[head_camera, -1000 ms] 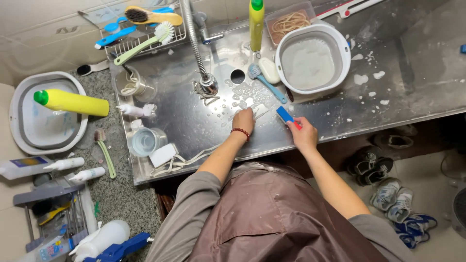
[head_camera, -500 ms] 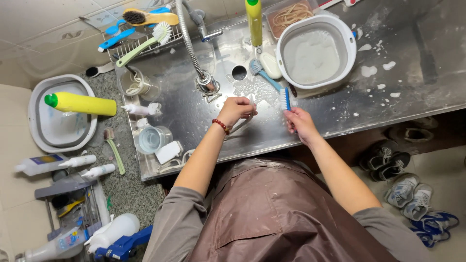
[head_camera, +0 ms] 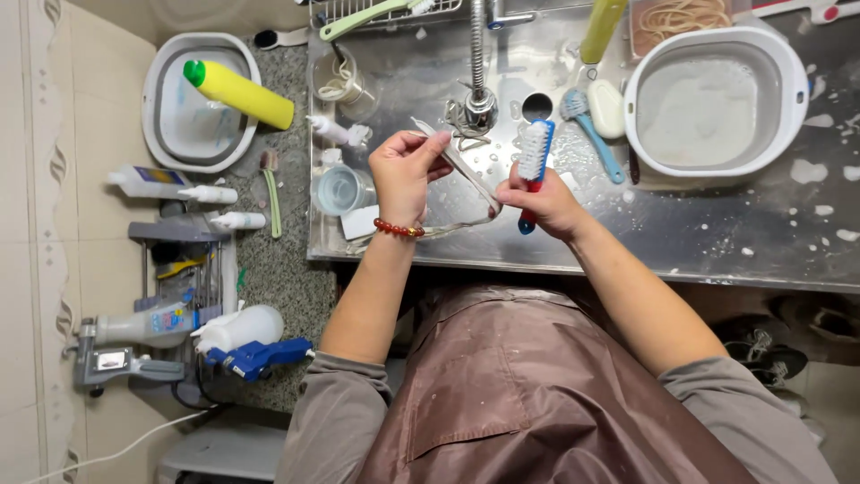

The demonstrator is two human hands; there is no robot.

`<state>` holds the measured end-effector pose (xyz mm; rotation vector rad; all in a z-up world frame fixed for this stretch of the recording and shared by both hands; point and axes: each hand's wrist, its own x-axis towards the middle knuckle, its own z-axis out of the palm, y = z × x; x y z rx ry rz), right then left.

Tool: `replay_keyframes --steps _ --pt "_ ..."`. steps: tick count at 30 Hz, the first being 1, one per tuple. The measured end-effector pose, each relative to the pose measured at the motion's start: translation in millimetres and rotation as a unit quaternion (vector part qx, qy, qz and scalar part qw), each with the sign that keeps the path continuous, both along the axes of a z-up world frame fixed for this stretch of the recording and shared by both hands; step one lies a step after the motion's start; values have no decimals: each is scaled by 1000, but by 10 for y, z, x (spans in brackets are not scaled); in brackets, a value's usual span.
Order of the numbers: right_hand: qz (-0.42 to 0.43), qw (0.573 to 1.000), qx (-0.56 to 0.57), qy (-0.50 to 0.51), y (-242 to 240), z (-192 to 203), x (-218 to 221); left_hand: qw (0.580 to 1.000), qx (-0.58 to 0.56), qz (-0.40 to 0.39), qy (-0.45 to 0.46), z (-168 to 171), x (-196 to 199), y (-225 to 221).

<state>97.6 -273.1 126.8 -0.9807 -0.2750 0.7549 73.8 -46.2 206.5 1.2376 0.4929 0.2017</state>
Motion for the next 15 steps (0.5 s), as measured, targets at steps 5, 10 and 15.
replay_keyframes --steps 5,10,15 --pt "43 996 68 24 -12 57 49 998 -11 56 -13 157 -87 176" --pt "49 996 24 65 150 321 21 997 -27 64 -32 237 -159 120" --pt "54 997 -30 -35 38 -50 -4 994 20 84 -72 248 -172 170"
